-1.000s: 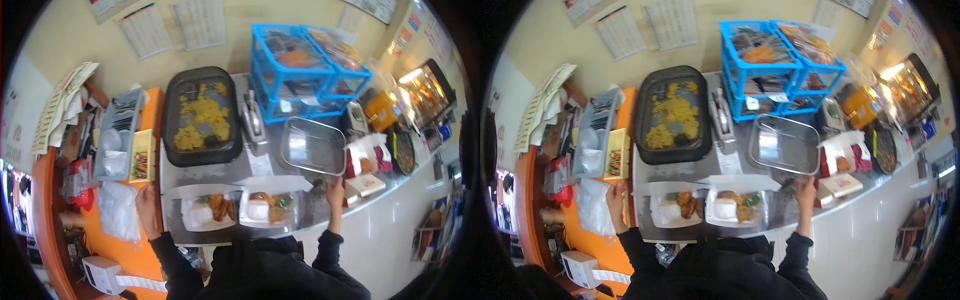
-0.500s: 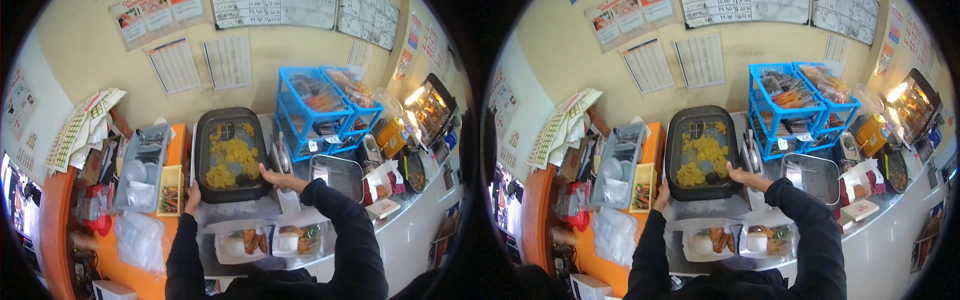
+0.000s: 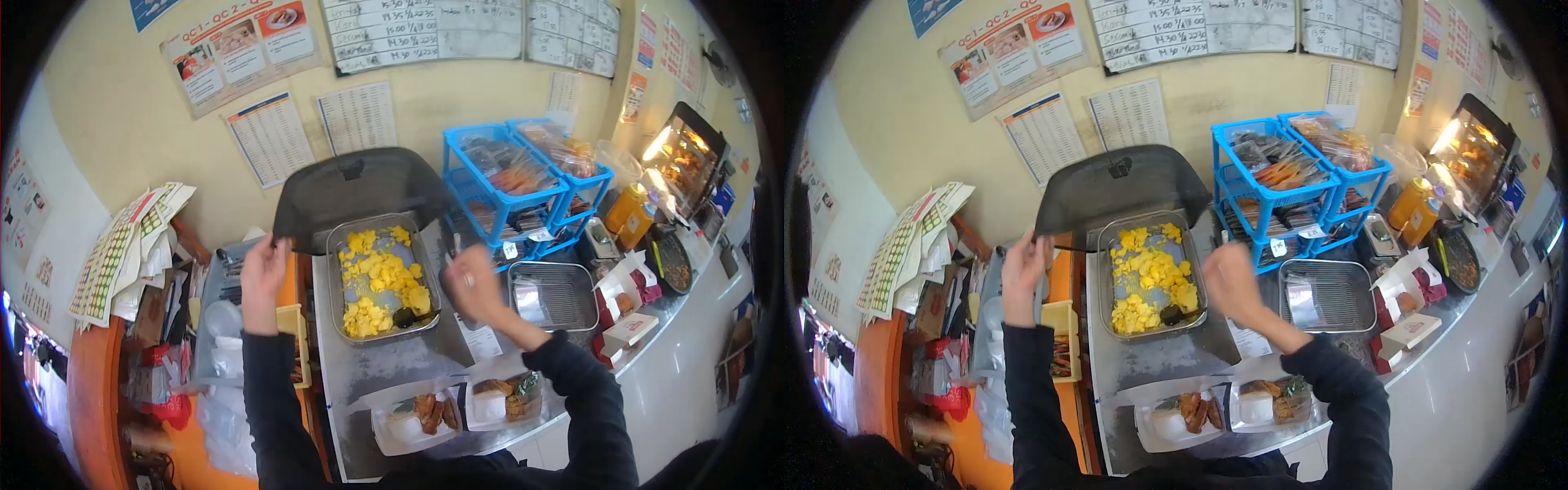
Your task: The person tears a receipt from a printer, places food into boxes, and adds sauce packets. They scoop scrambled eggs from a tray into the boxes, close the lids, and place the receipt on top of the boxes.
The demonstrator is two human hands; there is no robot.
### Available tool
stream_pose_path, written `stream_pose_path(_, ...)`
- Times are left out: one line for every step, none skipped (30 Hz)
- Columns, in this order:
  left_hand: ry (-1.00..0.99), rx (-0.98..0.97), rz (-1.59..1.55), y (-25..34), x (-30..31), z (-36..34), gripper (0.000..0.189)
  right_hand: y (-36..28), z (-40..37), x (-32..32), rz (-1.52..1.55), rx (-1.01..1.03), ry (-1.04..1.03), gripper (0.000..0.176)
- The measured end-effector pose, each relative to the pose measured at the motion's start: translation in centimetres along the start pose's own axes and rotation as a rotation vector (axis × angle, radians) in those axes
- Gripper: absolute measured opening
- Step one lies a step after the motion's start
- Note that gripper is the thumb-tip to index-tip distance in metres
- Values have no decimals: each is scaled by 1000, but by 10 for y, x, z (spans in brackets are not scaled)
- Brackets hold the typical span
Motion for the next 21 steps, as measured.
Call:
stream_pose_path(27, -167, 26, 19, -2, 34, 28, 1, -9, -28, -66, 95, -382, 8)
stream_pose_path(34, -231, -6, 28, -15, 55, 30, 19, -39, -64, -10, 153, -717, 6)
stream_pose_path(40, -295, -37, 37, -27, 76, 33, 25, -61, -87, -179, 220, -849, 7)
stream_pose_path(23, -257, -121, 42, -47, 88, 34, 29, -77, -104, -347, 284, -978, 11)
stream_pose_path(9, -221, -207, 45, -58, 90, 36, 34, -83, -114, -399, 335, -1038, 11)
stream_pose_path(35, -248, -89, 40, -64, 82, 38, 38, -87, -123, -450, 389, -1099, 12)
stream_pose_path(58, -273, 29, 23, -71, 70, 39, 41, -90, -130, -504, 442, -1159, 13)
stream_pose_path(83, -293, 143, 5, -73, 57, 40, 44, -90, -136, -515, 420, -1204, 10)
stream_pose_path(76, -369, 373, -11, -68, 35, 42, 46, -91, -140, -524, 389, -1255, 8)
stream_pose_path(57, -438, 604, -29, -56, 15, 44, 47, -91, -143, -538, 348, -1304, 9)
stream_pose_path(126, -412, 740, -43, -28, 5, 44, 43, -89, -143, -520, 388, -1300, 9)
stream_pose_path(186, -379, 880, -53, 9, -2, 44, 37, -89, -145, -504, 417, -1296, 9)
stream_pose_path(285, -320, 1066, -56, 67, 5, 39, 33, -87, -147, -476, 461, -1245, 9)
stream_pose_path(392, -275, 1099, -76, 85, -19, 33, 33, -82, -148, -471, 495, -1193, 10)
stream_pose_path(365, -223, 1148, -87, 119, -23, 35, 33, -71, -148, -441, 344, -1146, 10)
stream_pose_path(310, -284, 1174, -98, 164, -19, 38, 29, -63, -150, -455, 265, -1052, 11)
stream_pose_path(449, -308, 1200, -105, 207, -21, 36, 23, -58, -152, -450, 209, -957, 11)
stream_pose_path(649, -37, 1297, -118, 183, -47, 41, 19, -56, -155, -444, 114, -901, 12)
stream_pose_path(596, -84, 1175, -132, 186, -46, 46, 11, -53, -166, -412, 45, -851, 13)
stream_pose_path(567, -142, 1047, -142, 202, -44, 50, 1, -51, -183, -359, -9, -812, 15)
stream_pose_path(553, -207, 916, -150, 220, -50, 54, -8, -54, -200, -327, 17, -870, 15)
Point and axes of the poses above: each hand's wrist, its own z-axis towards the middle knuckle, its own x-axis out of the back of the hand, y = z × x, the point moved 4 cm from there along z, towards the middle knuckle, and after that the axes turned 8 degrees about x, right-handed, at the moved point
